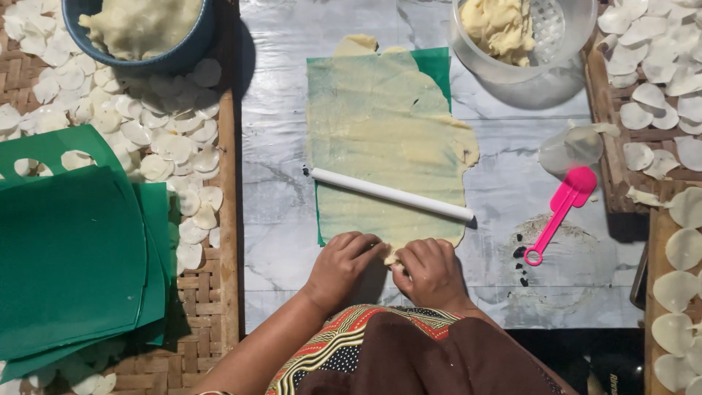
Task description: Roll out dough into thin sheets using a rolling pin for snack production.
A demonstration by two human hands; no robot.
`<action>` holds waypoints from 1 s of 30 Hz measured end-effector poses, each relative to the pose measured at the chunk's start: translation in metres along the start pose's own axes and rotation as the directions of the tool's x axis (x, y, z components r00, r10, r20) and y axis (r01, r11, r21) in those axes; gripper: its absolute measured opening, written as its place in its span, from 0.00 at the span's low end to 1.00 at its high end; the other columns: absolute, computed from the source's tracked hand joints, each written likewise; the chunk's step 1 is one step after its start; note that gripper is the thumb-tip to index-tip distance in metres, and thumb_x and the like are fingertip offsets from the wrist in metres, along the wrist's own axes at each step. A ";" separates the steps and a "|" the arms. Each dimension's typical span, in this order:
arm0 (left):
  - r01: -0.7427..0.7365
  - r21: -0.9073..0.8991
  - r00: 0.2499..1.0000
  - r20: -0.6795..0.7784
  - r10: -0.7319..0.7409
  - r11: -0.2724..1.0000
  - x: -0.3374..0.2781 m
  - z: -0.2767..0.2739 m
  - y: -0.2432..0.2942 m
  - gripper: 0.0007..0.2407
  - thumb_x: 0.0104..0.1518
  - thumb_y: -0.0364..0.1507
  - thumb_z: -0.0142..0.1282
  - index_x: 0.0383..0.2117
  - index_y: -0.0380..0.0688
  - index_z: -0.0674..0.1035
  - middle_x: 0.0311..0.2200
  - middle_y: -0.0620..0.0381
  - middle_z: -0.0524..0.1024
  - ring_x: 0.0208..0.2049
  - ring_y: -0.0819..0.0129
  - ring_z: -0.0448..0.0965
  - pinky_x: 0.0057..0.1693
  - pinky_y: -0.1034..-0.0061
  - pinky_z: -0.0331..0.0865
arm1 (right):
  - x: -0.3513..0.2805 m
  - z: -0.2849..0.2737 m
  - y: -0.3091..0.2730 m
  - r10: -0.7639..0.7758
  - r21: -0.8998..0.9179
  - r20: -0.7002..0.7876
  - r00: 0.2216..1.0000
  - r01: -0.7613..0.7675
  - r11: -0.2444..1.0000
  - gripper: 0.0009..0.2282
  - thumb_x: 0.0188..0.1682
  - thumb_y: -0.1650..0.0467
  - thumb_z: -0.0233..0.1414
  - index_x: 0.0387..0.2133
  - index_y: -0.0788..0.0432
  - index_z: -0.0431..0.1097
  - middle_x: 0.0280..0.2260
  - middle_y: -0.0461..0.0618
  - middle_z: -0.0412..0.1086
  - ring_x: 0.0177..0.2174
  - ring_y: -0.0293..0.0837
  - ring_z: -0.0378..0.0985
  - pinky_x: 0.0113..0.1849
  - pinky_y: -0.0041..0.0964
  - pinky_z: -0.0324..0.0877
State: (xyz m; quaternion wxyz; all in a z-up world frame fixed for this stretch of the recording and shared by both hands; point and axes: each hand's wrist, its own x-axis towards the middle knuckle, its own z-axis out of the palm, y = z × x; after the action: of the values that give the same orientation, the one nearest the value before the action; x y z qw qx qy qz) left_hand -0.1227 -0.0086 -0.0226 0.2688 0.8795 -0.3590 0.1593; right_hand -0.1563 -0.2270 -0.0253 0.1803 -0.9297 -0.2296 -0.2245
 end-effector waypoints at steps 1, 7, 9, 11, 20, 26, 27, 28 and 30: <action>-0.004 -0.004 1.000 -0.001 0.004 1.000 0.001 -0.002 0.000 0.08 0.64 0.28 0.53 0.45 0.50 0.83 0.43 0.56 0.78 0.44 0.61 0.79 0.50 0.69 0.72 | 0.000 -0.005 0.002 0.010 0.052 0.029 1.000 -0.011 0.999 0.06 0.51 0.62 0.53 0.31 0.49 0.71 0.30 0.40 0.65 0.31 0.42 0.72 0.41 0.39 0.64; 0.039 -0.045 0.999 0.020 -0.038 0.998 0.003 -0.012 -0.001 0.10 0.67 0.28 0.48 0.49 0.49 0.80 0.42 0.58 0.78 0.44 0.63 0.79 0.51 0.71 0.72 | -0.049 -0.020 0.035 0.198 0.402 0.191 0.961 -0.261 0.878 0.07 0.47 0.62 0.58 0.34 0.49 0.75 0.33 0.42 0.69 0.33 0.48 0.74 0.41 0.42 0.67; 0.045 -0.056 0.999 0.018 -0.044 0.997 0.005 -0.013 0.000 0.10 0.68 0.28 0.47 0.50 0.48 0.80 0.42 0.57 0.79 0.43 0.63 0.79 0.51 0.71 0.73 | -0.043 -0.035 0.035 0.258 0.491 0.239 0.936 -0.345 0.800 0.08 0.46 0.63 0.59 0.36 0.48 0.76 0.36 0.42 0.70 0.35 0.49 0.75 0.42 0.41 0.68; 0.032 0.000 0.999 0.021 -0.032 0.999 0.006 -0.013 0.004 0.10 0.67 0.28 0.48 0.50 0.50 0.80 0.45 0.56 0.77 0.45 0.60 0.78 0.51 0.68 0.72 | -0.034 -0.041 0.031 0.241 0.509 0.219 0.946 -0.321 0.798 0.14 0.45 0.61 0.62 0.39 0.54 0.75 0.40 0.48 0.70 0.39 0.53 0.76 0.43 0.45 0.69; -0.078 -0.058 0.995 0.052 0.081 0.995 0.003 0.015 0.004 0.06 0.67 0.29 0.48 0.40 0.47 0.80 0.38 0.56 0.74 0.42 0.60 0.77 0.49 0.71 0.72 | -0.006 -0.008 0.012 -0.020 0.152 0.124 0.992 0.001 0.988 0.09 0.55 0.66 0.51 0.43 0.56 0.71 0.37 0.52 0.66 0.35 0.53 0.75 0.39 0.47 0.70; 0.036 -0.525 0.960 0.253 0.115 0.851 0.021 -0.041 0.021 0.13 0.67 0.37 0.49 0.39 0.37 0.77 0.38 0.49 0.77 0.35 0.55 0.74 0.44 0.67 0.68 | -0.011 -0.015 0.025 -0.179 0.472 0.330 0.927 0.003 0.881 0.05 0.51 0.72 0.46 0.37 0.54 0.67 0.35 0.47 0.69 0.35 0.46 0.72 0.38 0.43 0.65; 0.033 -0.526 0.960 0.252 0.119 0.850 0.019 -0.038 0.023 0.13 0.67 0.37 0.49 0.39 0.37 0.77 0.38 0.49 0.77 0.35 0.55 0.74 0.44 0.67 0.68 | -0.002 -0.030 0.024 -0.177 0.469 0.330 0.927 0.002 0.883 0.05 0.51 0.72 0.46 0.37 0.54 0.67 0.35 0.47 0.69 0.35 0.46 0.72 0.38 0.43 0.65; 0.230 -0.566 0.926 0.378 0.001 0.792 0.017 -0.035 0.025 0.07 0.65 0.34 0.54 0.38 0.45 0.77 0.34 0.56 0.78 0.33 0.60 0.77 0.42 0.70 0.69 | 0.007 -0.045 0.024 -0.127 0.645 0.379 0.917 -0.163 0.747 0.05 0.51 0.73 0.49 0.38 0.57 0.70 0.36 0.48 0.70 0.35 0.45 0.73 0.38 0.38 0.66; 0.415 -0.574 0.858 0.504 -0.095 0.706 0.028 -0.044 0.026 0.03 0.63 0.31 0.59 0.37 0.53 0.77 0.30 0.62 0.79 0.31 0.65 0.79 0.39 0.74 0.70 | 0.025 -0.069 0.024 -0.091 0.768 0.435 0.896 -0.316 0.556 0.05 0.52 0.75 0.52 0.39 0.60 0.72 0.37 0.49 0.71 0.36 0.44 0.74 0.37 0.34 0.68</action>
State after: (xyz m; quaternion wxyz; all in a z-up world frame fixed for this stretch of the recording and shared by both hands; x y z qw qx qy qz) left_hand -0.1260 -0.0138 0.0353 0.4960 0.7790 -0.3134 -0.2213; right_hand -0.1475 -0.2690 0.0393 0.5523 -0.7747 -0.2791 0.1302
